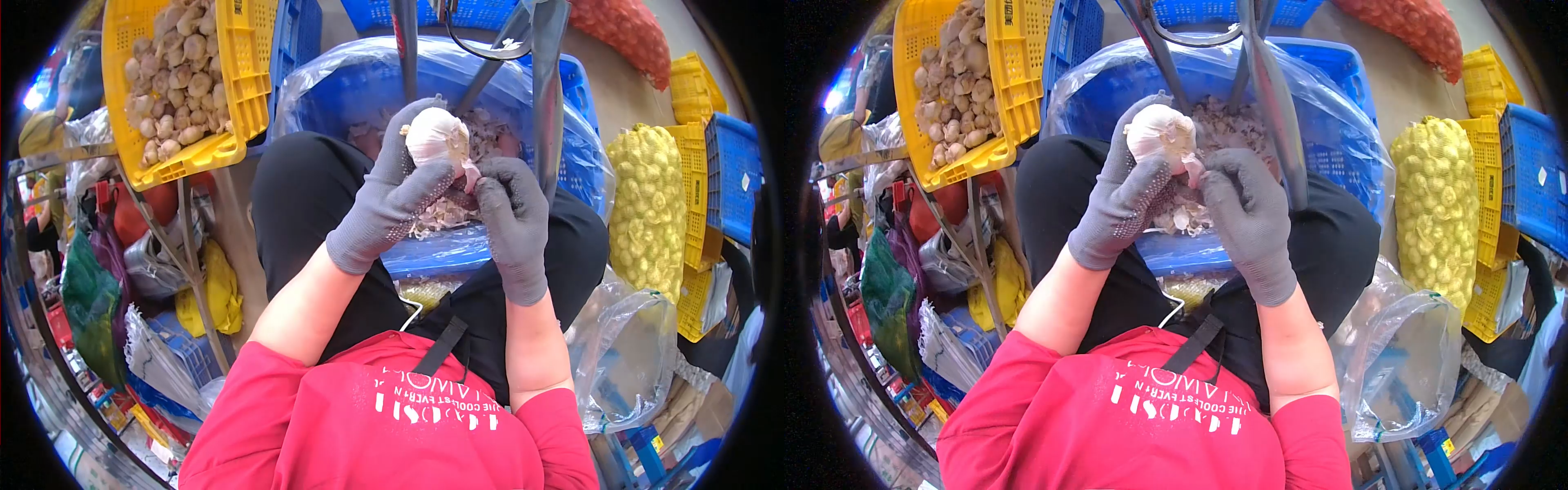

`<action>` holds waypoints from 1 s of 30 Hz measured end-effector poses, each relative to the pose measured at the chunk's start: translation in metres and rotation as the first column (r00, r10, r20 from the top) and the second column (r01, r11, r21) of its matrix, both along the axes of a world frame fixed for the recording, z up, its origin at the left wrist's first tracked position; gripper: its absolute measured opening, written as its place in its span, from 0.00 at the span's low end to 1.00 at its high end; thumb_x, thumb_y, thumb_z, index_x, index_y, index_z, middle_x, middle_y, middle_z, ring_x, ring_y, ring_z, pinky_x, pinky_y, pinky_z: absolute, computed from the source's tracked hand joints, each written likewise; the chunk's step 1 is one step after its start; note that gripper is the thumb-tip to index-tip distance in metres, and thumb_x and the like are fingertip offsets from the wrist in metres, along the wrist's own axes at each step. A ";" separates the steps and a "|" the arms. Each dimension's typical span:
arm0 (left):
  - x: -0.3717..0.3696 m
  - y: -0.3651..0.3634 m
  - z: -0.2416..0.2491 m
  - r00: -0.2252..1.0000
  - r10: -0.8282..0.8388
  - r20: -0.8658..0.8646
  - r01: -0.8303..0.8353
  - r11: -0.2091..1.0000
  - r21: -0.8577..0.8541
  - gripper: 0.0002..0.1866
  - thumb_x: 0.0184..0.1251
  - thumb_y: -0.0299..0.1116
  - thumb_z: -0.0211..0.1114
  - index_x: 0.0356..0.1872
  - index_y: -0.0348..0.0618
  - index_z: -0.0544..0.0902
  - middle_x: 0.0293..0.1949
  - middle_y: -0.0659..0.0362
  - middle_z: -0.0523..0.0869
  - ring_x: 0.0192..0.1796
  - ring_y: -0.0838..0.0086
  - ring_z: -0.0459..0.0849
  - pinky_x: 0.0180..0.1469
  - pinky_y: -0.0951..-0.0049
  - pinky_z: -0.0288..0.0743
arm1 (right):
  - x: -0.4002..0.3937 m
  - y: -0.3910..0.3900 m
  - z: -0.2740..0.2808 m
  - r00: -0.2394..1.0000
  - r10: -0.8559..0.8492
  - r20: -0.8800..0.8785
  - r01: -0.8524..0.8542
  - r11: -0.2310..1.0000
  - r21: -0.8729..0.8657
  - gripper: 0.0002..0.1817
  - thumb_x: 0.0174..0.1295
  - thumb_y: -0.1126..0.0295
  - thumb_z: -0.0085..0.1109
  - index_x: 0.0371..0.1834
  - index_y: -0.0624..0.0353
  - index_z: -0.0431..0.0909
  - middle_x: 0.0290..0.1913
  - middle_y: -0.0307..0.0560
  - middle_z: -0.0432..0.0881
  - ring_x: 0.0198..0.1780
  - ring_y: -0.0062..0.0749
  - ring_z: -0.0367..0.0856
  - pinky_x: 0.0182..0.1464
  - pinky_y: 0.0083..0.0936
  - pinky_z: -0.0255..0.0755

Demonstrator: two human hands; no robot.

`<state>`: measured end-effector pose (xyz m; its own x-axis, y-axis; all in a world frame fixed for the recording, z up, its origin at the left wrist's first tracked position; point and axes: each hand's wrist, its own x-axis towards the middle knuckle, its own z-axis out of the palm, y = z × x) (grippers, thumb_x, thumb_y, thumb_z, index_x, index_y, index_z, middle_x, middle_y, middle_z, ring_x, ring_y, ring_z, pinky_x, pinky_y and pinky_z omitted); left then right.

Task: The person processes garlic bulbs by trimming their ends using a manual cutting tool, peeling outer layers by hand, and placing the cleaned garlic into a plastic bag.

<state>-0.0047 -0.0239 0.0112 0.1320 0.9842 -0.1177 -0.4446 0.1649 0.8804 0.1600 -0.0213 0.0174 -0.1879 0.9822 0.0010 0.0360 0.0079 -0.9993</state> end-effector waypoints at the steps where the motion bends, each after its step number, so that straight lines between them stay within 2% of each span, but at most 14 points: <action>1: 0.001 0.000 -0.001 1.000 0.001 0.001 -0.001 1.000 -0.001 0.31 0.69 0.33 0.62 0.69 0.47 0.59 0.56 0.59 0.71 0.58 0.77 0.71 0.61 0.75 0.67 | 0.000 0.000 0.000 1.000 0.001 0.001 -0.001 1.000 -0.001 0.06 0.64 0.78 0.52 0.41 0.67 0.77 0.37 0.40 0.80 0.39 0.17 0.76 0.44 0.17 0.72; 4: 0.003 0.002 -0.004 0.999 0.021 -0.040 -0.019 0.998 0.062 0.34 0.65 0.33 0.67 0.68 0.47 0.58 0.55 0.59 0.71 0.57 0.76 0.72 0.61 0.74 0.68 | -0.001 0.000 0.000 0.999 -0.024 -0.023 0.023 0.999 -0.038 0.06 0.64 0.78 0.52 0.42 0.66 0.77 0.38 0.41 0.79 0.39 0.18 0.77 0.44 0.17 0.72; 6: 0.003 0.004 -0.004 0.985 0.035 -0.167 -0.018 0.994 0.106 0.37 0.61 0.35 0.71 0.67 0.47 0.58 0.55 0.59 0.71 0.58 0.75 0.71 0.61 0.74 0.68 | 0.000 0.000 -0.003 1.000 0.001 -0.003 -0.002 0.997 -0.076 0.06 0.64 0.78 0.53 0.43 0.66 0.77 0.39 0.41 0.79 0.38 0.19 0.77 0.44 0.18 0.72; 7: 0.003 0.003 -0.004 0.985 0.037 -0.166 -0.019 0.994 0.106 0.37 0.61 0.35 0.71 0.67 0.47 0.58 0.55 0.59 0.71 0.58 0.75 0.71 0.61 0.74 0.68 | 0.000 -0.001 -0.004 1.000 0.003 -0.003 -0.003 0.997 -0.076 0.06 0.64 0.78 0.53 0.43 0.66 0.77 0.39 0.41 0.79 0.38 0.19 0.77 0.44 0.18 0.72; 9: 0.003 0.003 -0.007 0.990 0.008 -0.143 0.005 0.996 0.089 0.42 0.57 0.50 0.73 0.67 0.48 0.59 0.56 0.60 0.71 0.58 0.73 0.72 0.61 0.71 0.70 | 0.000 -0.001 -0.005 0.999 0.019 -0.033 -0.023 0.989 -0.147 0.06 0.64 0.78 0.53 0.43 0.66 0.77 0.38 0.41 0.79 0.39 0.19 0.78 0.45 0.18 0.73; 13: 0.002 0.001 -0.011 0.997 0.006 -0.073 -0.001 0.998 0.064 0.48 0.53 0.59 0.72 0.69 0.46 0.59 0.58 0.59 0.71 0.59 0.73 0.71 0.62 0.70 0.69 | -0.003 -0.002 0.003 0.997 0.002 -0.081 -0.016 0.985 -0.174 0.07 0.64 0.78 0.53 0.43 0.66 0.77 0.37 0.41 0.79 0.39 0.19 0.78 0.44 0.19 0.73; 15: -0.001 0.002 -0.012 0.996 -0.060 -0.072 0.068 0.992 0.106 0.43 0.60 0.54 0.68 0.70 0.42 0.60 0.59 0.57 0.71 0.61 0.73 0.71 0.64 0.72 0.65 | -0.003 -0.002 0.004 1.000 -0.005 -0.021 0.003 0.996 -0.091 0.06 0.64 0.78 0.53 0.42 0.66 0.77 0.36 0.41 0.79 0.38 0.19 0.77 0.43 0.19 0.72; 19: 0.001 -0.002 -0.012 0.997 -0.068 0.021 0.067 0.997 0.027 0.42 0.63 0.56 0.65 0.71 0.42 0.61 0.61 0.56 0.71 0.63 0.73 0.70 0.65 0.73 0.64 | 0.002 0.001 -0.003 1.000 0.020 0.024 -0.019 0.999 -0.036 0.06 0.64 0.78 0.53 0.42 0.66 0.77 0.37 0.40 0.79 0.38 0.19 0.76 0.44 0.18 0.71; 22: 0.001 -0.003 -0.015 0.988 -0.078 0.130 0.081 0.996 -0.024 0.39 0.66 0.53 0.64 0.70 0.41 0.61 0.61 0.56 0.72 0.63 0.72 0.70 0.64 0.73 0.64 | 0.002 0.002 -0.004 0.999 0.039 -0.009 -0.039 0.999 -0.029 0.06 0.64 0.79 0.52 0.42 0.66 0.77 0.38 0.40 0.78 0.39 0.19 0.76 0.45 0.18 0.71; 24: 0.001 -0.003 -0.005 0.999 -0.050 -0.002 0.050 0.995 -0.084 0.34 0.69 0.46 0.62 0.69 0.39 0.62 0.61 0.55 0.72 0.62 0.71 0.71 0.64 0.74 0.65 | 0.001 0.001 -0.003 0.992 0.007 -0.125 -0.023 0.992 -0.128 0.06 0.64 0.79 0.52 0.42 0.66 0.77 0.39 0.40 0.78 0.40 0.19 0.76 0.45 0.18 0.71; 25: 0.001 -0.003 -0.010 0.999 -0.051 -0.002 0.050 0.995 -0.084 0.34 0.69 0.46 0.62 0.69 0.39 0.62 0.61 0.55 0.72 0.62 0.71 0.71 0.64 0.74 0.65 | 0.001 0.001 -0.005 0.992 0.007 -0.125 -0.023 0.991 -0.129 0.06 0.64 0.79 0.52 0.42 0.66 0.77 0.39 0.40 0.78 0.40 0.19 0.76 0.45 0.18 0.71; 27: 0.001 -0.002 -0.024 0.906 0.079 -0.415 0.058 0.950 0.306 0.27 0.71 0.38 0.59 0.67 0.39 0.64 0.60 0.54 0.72 0.60 0.70 0.73 0.62 0.74 0.66 | 0.000 0.002 -0.008 0.997 0.020 -0.070 -0.025 0.998 -0.064 0.07 0.64 0.79 0.52 0.42 0.66 0.77 0.39 0.41 0.79 0.40 0.18 0.77 0.46 0.18 0.71; 28: 0.002 -0.003 -0.020 0.907 0.078 -0.415 0.057 0.950 0.305 0.27 0.71 0.38 0.59 0.67 0.39 0.64 0.60 0.54 0.72 0.60 0.70 0.73 0.62 0.74 0.66 | 0.000 0.002 -0.008 0.997 0.020 -0.069 -0.025 0.998 -0.065 0.07 0.64 0.79 0.52 0.42 0.66 0.77 0.39 0.41 0.79 0.40 0.18 0.77 0.46 0.18 0.71; 30: 0.002 -0.004 -0.009 0.955 -0.034 -0.296 0.025 0.999 -0.033 0.23 0.72 0.32 0.55 0.66 0.40 0.66 0.59 0.53 0.72 0.58 0.70 0.75 0.60 0.74 0.68 | -0.002 0.001 -0.007 0.989 0.015 -0.150 -0.032 0.993 -0.111 0.07 0.64 0.78 0.52 0.43 0.66 0.77 0.39 0.42 0.80 0.41 0.19 0.78 0.46 0.19 0.72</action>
<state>-0.0022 -0.0280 0.0022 0.1157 0.9761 -0.1838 -0.1589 0.2009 0.9666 0.1577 -0.0207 0.0102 -0.2170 0.9729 -0.0799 -0.1116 -0.1061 -0.9881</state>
